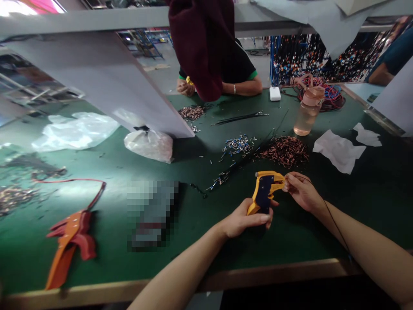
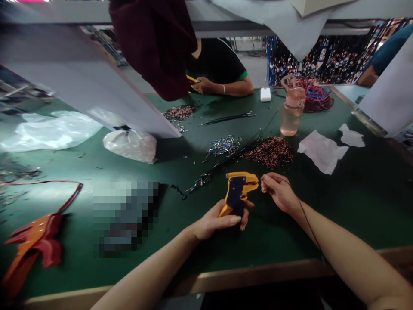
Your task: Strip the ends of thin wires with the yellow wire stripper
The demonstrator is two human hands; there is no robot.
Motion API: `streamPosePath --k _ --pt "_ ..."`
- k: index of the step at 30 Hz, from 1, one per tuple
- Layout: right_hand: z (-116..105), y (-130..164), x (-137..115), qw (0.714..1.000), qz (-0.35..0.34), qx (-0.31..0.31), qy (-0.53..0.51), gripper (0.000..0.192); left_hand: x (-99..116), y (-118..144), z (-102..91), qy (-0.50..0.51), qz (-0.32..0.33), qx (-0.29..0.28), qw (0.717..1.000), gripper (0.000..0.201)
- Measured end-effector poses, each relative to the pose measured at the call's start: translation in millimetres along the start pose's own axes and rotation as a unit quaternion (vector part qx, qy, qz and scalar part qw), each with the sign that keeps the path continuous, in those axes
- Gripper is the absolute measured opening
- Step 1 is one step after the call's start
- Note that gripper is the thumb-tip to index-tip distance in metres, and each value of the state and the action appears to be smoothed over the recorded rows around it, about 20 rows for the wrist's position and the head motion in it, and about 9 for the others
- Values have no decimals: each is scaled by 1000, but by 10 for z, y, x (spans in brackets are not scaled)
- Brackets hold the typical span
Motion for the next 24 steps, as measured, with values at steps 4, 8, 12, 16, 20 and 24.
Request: streamPosePath --k 4,8,12,16,20,24 --pt "-1 0 -10 1000 -6 -3 5 32 -20 -21 -18 -2 -5 26 1000 51" --pt "-1 -1 -6 1000 0 -3 -1 33 -41 -23 -76 9 -16 62 998 49" --pt "3 5 -27 1000 -10 -2 17 33 -48 -8 -81 -12 -25 79 997 48" --pt "-18 7 -41 999 -25 13 27 32 -56 3 -126 -26 -16 127 991 44" --pt "-55 -1 -54 998 -39 37 20 34 -90 -18 -167 -4 -7 146 989 43" --pt "-103 -15 -104 996 -60 58 35 32 -47 -61 -207 80 26 119 989 43"
Point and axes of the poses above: each hand's wrist, its own y-axis away from the middle knuckle, its own z-axis out of the palm, x = y × z, the point moved 10 cm from there along -y, towards the middle knuckle, and after that the axes turned 1 degree about y, right-handed, at the moved point
